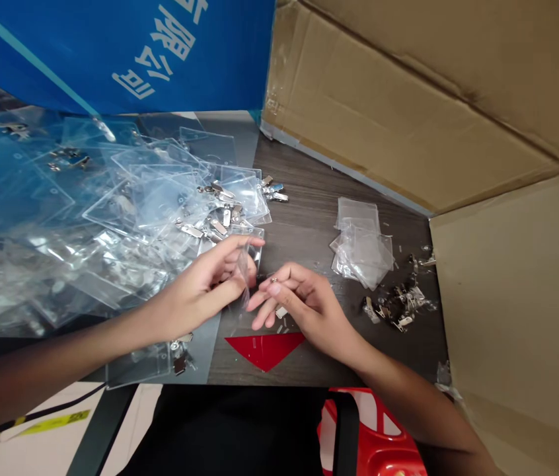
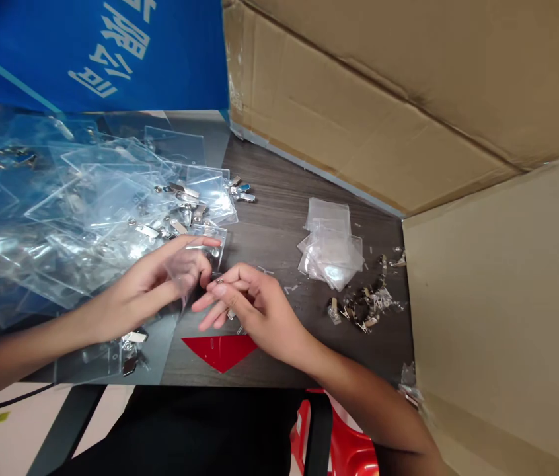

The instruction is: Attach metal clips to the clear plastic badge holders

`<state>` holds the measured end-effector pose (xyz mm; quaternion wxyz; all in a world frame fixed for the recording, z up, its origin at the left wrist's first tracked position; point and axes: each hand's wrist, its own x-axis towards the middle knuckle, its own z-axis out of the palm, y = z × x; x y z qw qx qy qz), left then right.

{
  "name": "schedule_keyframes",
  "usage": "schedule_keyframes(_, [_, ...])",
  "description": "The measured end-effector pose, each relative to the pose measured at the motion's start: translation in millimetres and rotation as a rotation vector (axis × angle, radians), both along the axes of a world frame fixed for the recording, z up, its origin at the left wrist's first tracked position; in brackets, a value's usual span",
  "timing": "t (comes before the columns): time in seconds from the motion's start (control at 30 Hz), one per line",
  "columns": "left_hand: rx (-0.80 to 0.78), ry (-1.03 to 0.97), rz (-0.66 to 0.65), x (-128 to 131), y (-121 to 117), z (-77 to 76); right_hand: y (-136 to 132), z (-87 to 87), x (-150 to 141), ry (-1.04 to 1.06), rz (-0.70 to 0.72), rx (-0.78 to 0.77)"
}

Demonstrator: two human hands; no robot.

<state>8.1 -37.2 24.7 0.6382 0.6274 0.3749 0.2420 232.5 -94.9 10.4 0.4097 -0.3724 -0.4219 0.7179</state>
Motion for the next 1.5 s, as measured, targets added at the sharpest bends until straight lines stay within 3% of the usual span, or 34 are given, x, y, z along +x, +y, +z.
schedule_keyframes(0.2, [-0.010,0.059,0.042,2.3,7.2,2.4,1.4,5.7,3.1,-0.128,0.016,0.139])
schedule_keyframes(0.33, [-0.016,0.088,0.040,1.7,7.3,1.5,3.8,4.6,6.7,-0.157,-0.025,0.152])
schedule_keyframes(0.53, [-0.032,0.042,0.036,3.0,3.1,0.5,6.5,4.4,12.0,-0.224,0.069,0.228])
schedule_keyframes(0.8, [-0.025,0.084,0.038,3.8,1.6,-1.5,4.6,1.0,8.6,-0.225,0.078,0.208])
schedule_keyframes(0.97, [-0.019,0.085,0.031,3.8,-0.3,-4.2,4.6,3.0,5.8,-0.259,0.050,0.070])
schedule_keyframes(1.13, [-0.005,0.077,0.073,2.6,1.5,-4.3,-0.2,11.0,10.8,-0.338,0.073,0.285])
schedule_keyframes(1.37, [-0.065,0.006,-0.102,-3.0,2.8,-2.0,0.9,14.4,14.3,-0.393,0.177,0.375])
schedule_keyframes(1.5, [-0.083,0.072,-0.130,-2.6,0.9,-1.7,1.6,12.9,12.9,-0.397,0.180,0.476])
